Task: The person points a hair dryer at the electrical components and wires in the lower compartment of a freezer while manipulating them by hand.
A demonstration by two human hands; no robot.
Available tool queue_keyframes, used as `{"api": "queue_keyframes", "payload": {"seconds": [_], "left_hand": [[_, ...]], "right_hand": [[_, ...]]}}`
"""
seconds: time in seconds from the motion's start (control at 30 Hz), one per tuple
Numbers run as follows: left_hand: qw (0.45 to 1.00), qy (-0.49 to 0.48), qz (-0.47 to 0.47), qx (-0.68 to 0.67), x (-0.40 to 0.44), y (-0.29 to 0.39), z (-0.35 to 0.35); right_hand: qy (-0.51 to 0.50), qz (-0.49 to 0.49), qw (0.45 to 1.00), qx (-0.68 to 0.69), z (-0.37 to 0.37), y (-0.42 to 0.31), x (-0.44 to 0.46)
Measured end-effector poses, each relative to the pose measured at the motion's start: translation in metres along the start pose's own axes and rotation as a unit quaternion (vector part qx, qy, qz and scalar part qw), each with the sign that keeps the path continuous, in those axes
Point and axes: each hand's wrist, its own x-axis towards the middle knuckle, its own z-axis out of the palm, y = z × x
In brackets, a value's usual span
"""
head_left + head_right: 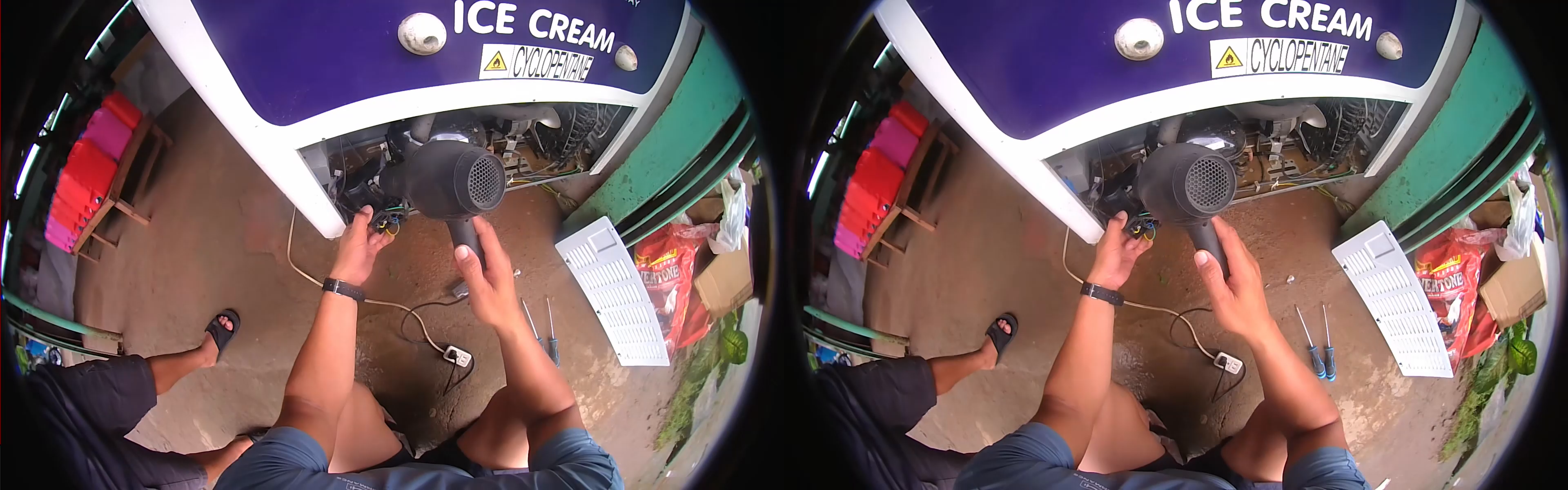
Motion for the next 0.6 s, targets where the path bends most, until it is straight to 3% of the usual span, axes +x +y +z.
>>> {"api": "queue_keyframes", "payload": {"seconds": [0.6], "left_hand": [[0.999,-0.035,0.016,0.006,-0.003,0.003,0.005]], "right_hand": [[0.002,-0.01,0.997,-0.074,0.014,-0.01,0.008]]}}
